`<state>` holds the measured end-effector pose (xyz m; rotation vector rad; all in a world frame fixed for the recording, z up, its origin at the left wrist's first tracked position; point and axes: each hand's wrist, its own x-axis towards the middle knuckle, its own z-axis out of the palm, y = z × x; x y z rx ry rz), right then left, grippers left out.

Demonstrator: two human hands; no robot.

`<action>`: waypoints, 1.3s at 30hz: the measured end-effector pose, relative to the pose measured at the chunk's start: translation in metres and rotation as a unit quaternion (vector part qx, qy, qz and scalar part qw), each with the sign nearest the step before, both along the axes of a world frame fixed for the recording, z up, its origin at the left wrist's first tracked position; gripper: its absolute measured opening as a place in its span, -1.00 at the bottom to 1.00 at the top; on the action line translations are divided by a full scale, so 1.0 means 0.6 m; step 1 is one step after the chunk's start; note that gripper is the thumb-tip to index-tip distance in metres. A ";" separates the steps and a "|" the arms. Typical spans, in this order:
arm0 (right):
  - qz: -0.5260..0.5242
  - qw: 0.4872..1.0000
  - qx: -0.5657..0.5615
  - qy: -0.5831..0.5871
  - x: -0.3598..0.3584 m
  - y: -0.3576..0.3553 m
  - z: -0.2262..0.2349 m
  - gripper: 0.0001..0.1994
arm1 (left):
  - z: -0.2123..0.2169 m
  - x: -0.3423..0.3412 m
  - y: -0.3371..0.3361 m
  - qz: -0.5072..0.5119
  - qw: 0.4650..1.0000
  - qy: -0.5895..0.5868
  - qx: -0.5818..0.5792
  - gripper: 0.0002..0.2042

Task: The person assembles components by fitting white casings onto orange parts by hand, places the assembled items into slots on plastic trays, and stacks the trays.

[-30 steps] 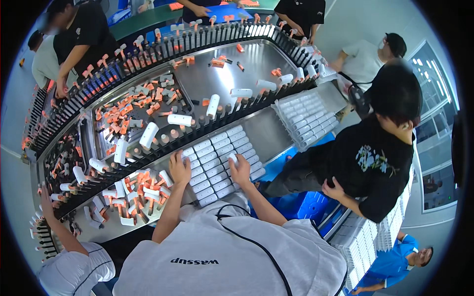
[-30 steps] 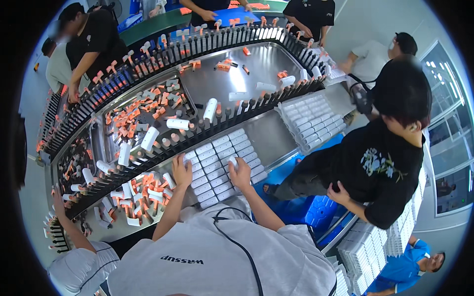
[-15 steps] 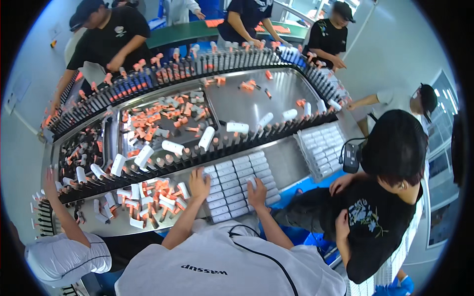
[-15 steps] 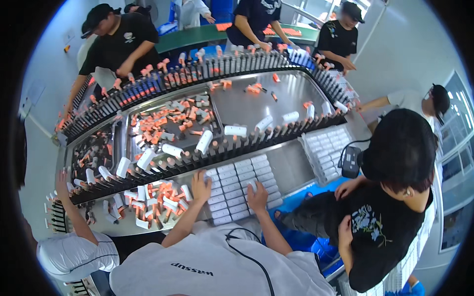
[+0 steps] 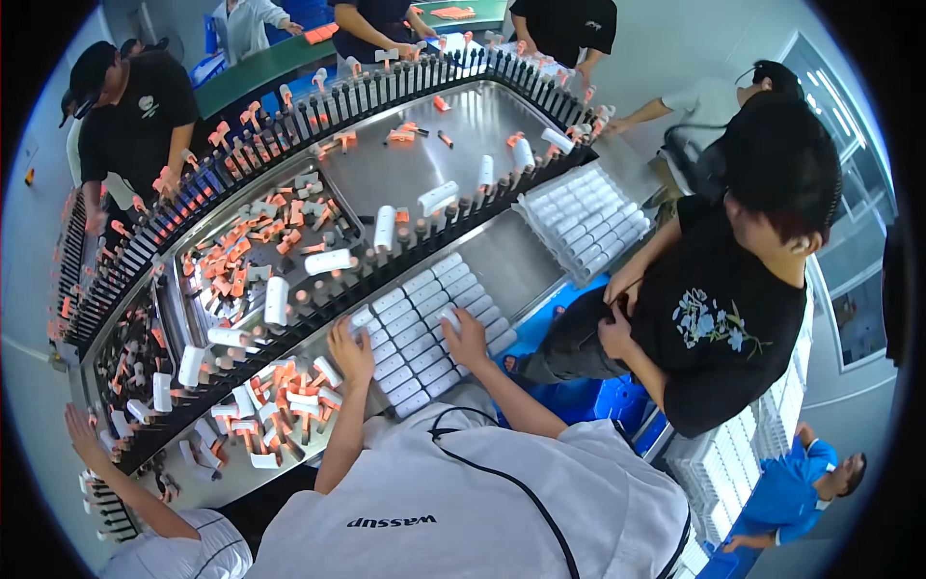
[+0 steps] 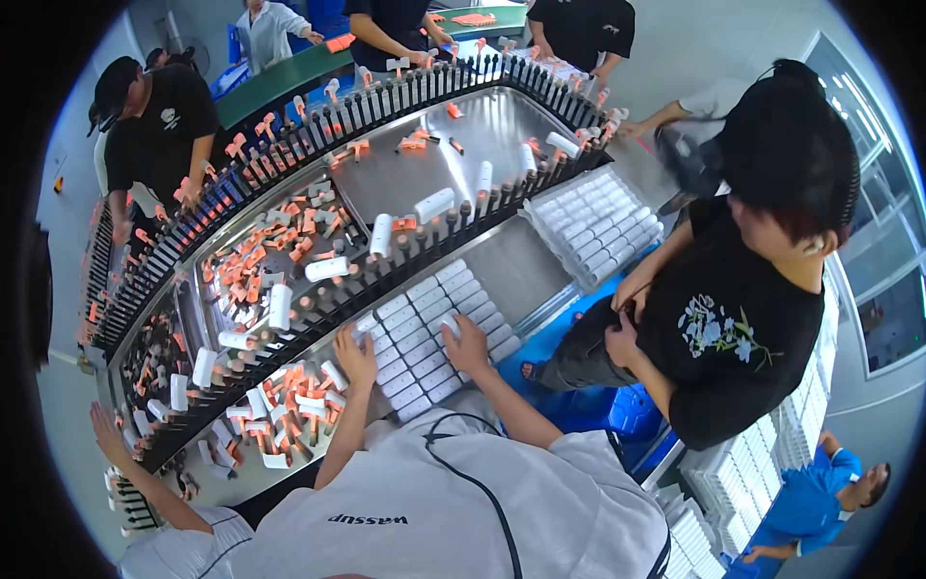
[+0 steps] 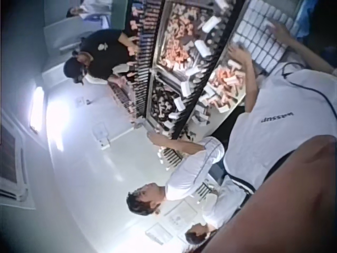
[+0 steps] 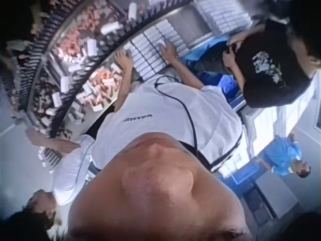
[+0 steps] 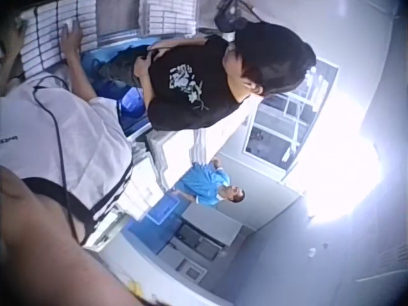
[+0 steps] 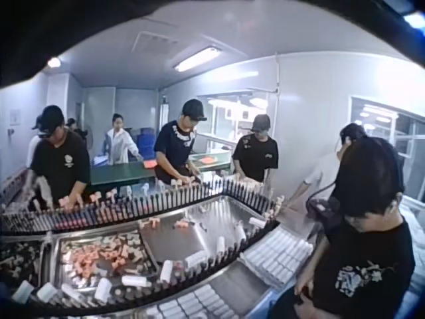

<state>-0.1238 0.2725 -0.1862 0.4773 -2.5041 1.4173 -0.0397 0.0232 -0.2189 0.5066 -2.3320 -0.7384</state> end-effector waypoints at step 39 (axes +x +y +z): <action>-0.255 0.931 -0.260 0.012 -0.544 0.199 0.262 -0.66 | 0.509 -0.551 0.182 -0.335 0.935 -0.114 -0.023 -0.53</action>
